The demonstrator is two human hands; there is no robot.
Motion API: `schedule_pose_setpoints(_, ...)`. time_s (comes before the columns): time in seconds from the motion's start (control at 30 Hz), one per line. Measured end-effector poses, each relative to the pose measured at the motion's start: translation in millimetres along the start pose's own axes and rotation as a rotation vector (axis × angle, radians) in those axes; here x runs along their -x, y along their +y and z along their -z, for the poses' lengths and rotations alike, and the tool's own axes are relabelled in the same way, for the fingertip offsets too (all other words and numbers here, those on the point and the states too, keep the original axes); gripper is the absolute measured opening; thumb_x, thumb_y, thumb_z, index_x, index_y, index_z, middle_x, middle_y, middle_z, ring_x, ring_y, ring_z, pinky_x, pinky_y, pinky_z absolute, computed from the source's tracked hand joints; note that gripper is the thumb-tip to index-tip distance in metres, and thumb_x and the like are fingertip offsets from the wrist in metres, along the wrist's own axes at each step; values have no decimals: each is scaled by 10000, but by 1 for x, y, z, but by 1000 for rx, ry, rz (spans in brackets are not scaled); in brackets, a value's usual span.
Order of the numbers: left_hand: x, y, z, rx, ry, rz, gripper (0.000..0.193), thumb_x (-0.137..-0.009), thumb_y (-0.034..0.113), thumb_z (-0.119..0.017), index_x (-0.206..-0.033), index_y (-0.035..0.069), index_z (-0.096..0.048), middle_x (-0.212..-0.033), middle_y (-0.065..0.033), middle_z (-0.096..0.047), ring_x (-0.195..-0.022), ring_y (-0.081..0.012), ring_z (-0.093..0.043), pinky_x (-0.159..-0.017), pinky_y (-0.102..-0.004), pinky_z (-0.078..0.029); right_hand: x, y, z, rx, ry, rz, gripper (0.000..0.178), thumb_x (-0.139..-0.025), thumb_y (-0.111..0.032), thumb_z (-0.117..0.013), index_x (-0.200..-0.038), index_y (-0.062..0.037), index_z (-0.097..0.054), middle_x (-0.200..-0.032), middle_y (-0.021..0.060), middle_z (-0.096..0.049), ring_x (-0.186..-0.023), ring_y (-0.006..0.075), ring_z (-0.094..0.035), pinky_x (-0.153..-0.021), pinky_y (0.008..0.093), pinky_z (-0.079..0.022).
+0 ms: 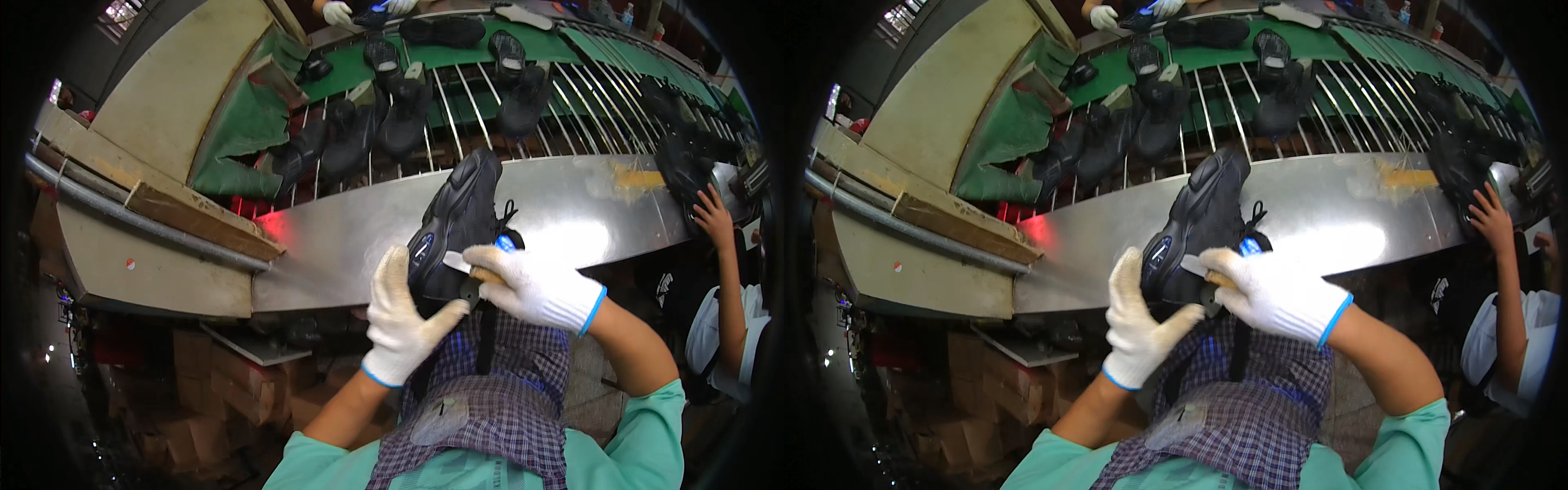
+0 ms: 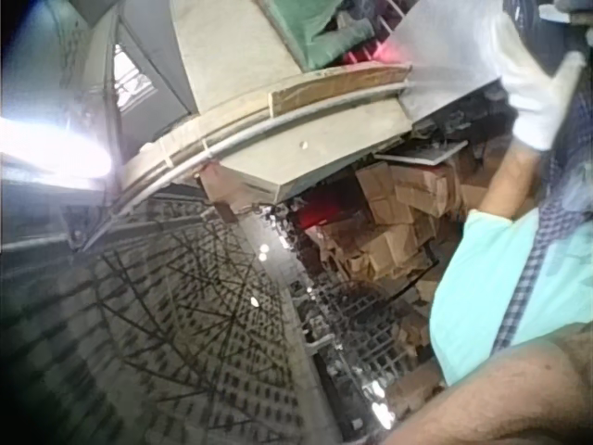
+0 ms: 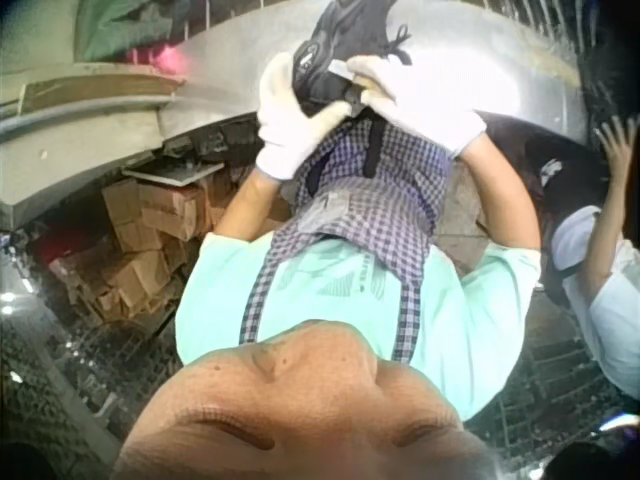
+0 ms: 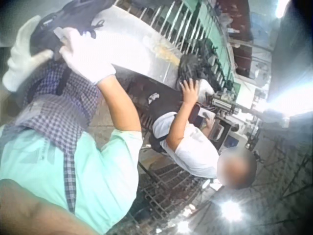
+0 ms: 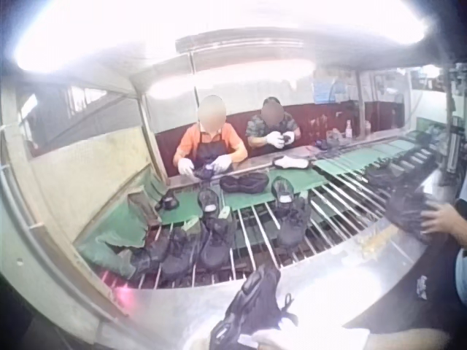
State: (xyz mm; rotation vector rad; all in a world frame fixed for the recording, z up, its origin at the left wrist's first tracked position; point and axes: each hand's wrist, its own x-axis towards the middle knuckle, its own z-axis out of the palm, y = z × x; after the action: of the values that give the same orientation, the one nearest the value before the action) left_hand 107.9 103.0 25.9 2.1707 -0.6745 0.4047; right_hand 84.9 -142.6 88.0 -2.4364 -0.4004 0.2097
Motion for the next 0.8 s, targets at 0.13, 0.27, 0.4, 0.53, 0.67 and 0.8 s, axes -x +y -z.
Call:
schedule_pose_setpoints(0.13, 13, 4, -40, -344, 136, 160, 1293, -676, 457, -989, -1617, -85, -287, -1521, -319, -390, -1359, -487, -492, -1129, -572, -485, -10, -1, -20, 118, 46, 92, 492, -1003, -231, -682, -1430, -41, -529, -854, 204, -755, -740, 383, -761, -660, 479, -619)
schedule_pose_setpoints(0.27, -2, -7, -42, -374, 214, 97, 1121, -711, 421, -962, -1545, -80, -406, -1364, -289, -514, -1219, -468, -580, -1023, -565, -542, -10, -5, -49, -304, 10, -69, 567, -1036, -231, -686, -1513, -5, -480, -1067, 179, -748, -794, 270, -740, -674, 371, -607)
schedule_pose_setpoints(0.4, -10, -9, -35, -356, 160, 67, 1072, -706, 381, -967, -1516, -83, -439, -1345, -293, -533, -1202, -464, -585, -1012, -559, -541, -16, 8, -40, -1062, -178, -386, 597, -1041, -205, -651, -1552, 29, -451, -1213, 182, -730, -957, 266, -770, -727, 386, -621)
schedule_pose_setpoints(0.53, -12, -10, -32, -381, 152, 28, 1056, -697, 353, -979, -1506, -79, -454, -1350, -300, -541, -1196, -469, -597, -1021, -554, -541, -13, 0, -18, 86, 76, 96, 450, -1029, -229, -665, -1419, -45, -537, -849, 202, -748, -729, 375, -759, -631, 488, -609)
schedule_pose_setpoints(0.67, -12, -13, -37, -392, 185, 13, 1041, -741, 436, -947, -1497, -87, -459, -1316, -294, -561, -1171, -468, -610, -1009, -553, -550, -19, -13, -26, 109, 41, 88, 503, -983, -162, -690, -1441, -50, -514, -772, 180, -730, -641, 382, -737, -558, 492, -588)
schedule_pose_setpoints(0.8, -10, -22, -38, -427, 219, -62, 1046, -756, 559, -907, -1457, -108, -508, -1307, -280, -570, -1151, -461, -631, -963, -530, -581, 14, -46, -46, 277, -22, 117, 541, -973, -169, -652, -1453, -29, -446, -718, 191, -679, -527, 380, -685, -428, 513, -532)
